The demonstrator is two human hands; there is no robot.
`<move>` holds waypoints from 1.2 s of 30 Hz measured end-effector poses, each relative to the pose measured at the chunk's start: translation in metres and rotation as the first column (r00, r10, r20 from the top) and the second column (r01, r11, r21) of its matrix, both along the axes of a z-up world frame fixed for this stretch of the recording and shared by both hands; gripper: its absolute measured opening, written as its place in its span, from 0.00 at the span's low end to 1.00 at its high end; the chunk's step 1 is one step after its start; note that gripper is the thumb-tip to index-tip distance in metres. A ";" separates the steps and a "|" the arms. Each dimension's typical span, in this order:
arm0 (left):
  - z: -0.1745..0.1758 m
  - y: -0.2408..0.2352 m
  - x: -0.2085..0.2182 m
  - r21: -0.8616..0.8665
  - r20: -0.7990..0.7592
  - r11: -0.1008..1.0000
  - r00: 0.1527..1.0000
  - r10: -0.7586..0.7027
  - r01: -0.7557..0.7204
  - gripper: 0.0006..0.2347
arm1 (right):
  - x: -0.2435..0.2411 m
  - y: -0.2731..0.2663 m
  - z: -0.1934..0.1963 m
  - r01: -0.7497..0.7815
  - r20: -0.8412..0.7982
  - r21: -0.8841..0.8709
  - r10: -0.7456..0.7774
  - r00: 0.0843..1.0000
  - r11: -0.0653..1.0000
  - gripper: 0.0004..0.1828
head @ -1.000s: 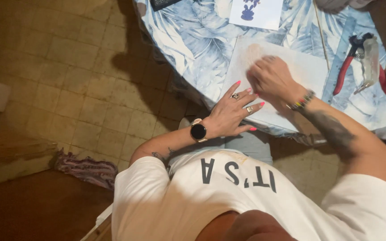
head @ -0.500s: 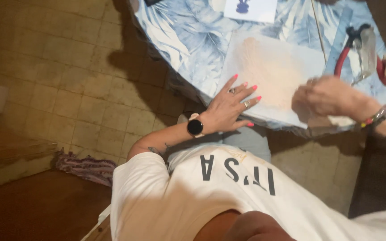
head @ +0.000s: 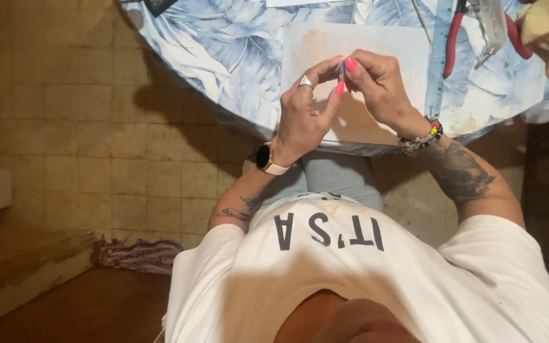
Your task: Stenciling a blue rabbit design onto paper using a sponge and paint
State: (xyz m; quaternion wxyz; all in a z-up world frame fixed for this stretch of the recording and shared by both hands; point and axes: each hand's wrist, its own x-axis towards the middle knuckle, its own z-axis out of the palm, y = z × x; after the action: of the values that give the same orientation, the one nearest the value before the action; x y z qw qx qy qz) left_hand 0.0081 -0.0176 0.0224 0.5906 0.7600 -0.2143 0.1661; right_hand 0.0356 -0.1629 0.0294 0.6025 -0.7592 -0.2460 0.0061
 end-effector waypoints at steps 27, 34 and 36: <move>-0.014 0.000 0.018 0.161 0.202 0.978 0.975 0.096 -0.130 0.05 | 0.009 -0.012 -0.006 -0.049 -0.167 -0.042 0.042 0.985 0.998 0.18; -0.014 0.002 0.014 0.156 0.077 0.987 0.997 0.027 -0.039 0.09 | 0.004 -0.010 -0.009 -0.088 -0.223 0.016 0.089 0.971 0.996 0.17; -0.015 0.002 0.013 0.117 0.045 0.993 0.999 0.005 -0.010 0.11 | 0.004 -0.010 -0.010 -0.091 -0.211 0.001 0.089 0.973 0.996 0.17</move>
State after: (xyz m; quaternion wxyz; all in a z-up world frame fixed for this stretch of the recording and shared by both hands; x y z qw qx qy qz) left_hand 0.0207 -0.0152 0.0072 0.5393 0.7904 -0.2338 0.1723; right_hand 0.0395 -0.1733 0.0193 0.6211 -0.7450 -0.2146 0.1150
